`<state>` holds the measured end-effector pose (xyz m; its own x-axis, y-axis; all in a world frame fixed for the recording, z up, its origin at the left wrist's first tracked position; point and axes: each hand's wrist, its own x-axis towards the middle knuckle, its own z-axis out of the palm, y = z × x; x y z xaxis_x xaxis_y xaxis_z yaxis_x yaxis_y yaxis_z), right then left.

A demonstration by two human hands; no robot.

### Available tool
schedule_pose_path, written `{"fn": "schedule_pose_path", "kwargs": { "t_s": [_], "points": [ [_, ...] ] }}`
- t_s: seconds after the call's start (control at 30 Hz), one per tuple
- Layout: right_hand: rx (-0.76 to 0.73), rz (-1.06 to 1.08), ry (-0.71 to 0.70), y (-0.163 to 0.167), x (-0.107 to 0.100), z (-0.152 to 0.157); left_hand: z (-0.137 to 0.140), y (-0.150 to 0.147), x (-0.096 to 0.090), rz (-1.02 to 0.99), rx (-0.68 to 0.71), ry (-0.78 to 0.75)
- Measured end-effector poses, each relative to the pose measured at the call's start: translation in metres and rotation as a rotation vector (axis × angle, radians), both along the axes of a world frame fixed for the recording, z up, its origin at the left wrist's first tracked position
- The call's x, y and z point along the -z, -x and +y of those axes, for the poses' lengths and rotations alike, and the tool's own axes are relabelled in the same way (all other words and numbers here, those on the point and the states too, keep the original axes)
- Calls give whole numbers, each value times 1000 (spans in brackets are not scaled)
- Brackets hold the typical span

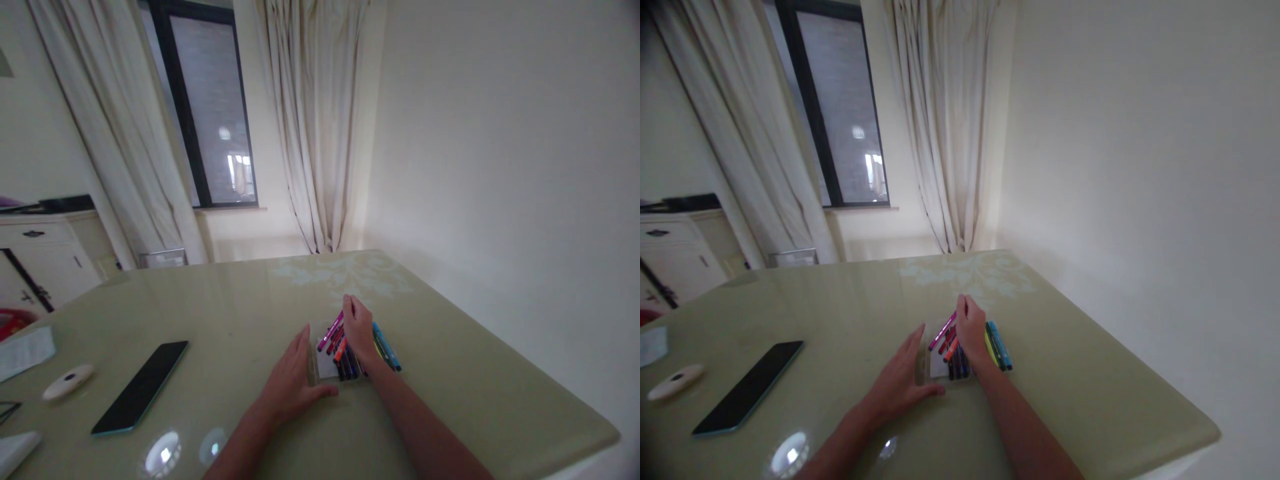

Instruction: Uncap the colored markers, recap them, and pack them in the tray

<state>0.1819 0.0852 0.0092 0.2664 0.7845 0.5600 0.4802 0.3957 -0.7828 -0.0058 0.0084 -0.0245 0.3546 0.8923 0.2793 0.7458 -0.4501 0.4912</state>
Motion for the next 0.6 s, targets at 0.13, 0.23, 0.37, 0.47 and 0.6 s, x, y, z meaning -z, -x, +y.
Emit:
{"fn": "schedule_pose_path", "kwargs": {
  "t_s": [0.13, 0.23, 0.37, 0.47, 0.6],
  "points": [
    [-88, -72, -18, 24, -4, -27, -3, -13, 0, 40, -62, -284],
    [-276, -153, -2, 48, -5, -45, -1, -16, 1, 75, -103, -329],
    [-386, -113, 58, 41, -7, -37, 7, 1, -6, 131, -333, -106],
    [-234, -111, 51, 9, -2, -15, 13, 26, -13, 233, -505, -61],
    [-168, -396, 128, -21, 12, 6, 17, 50, -14, 376, -657, -61]
  ]
}}
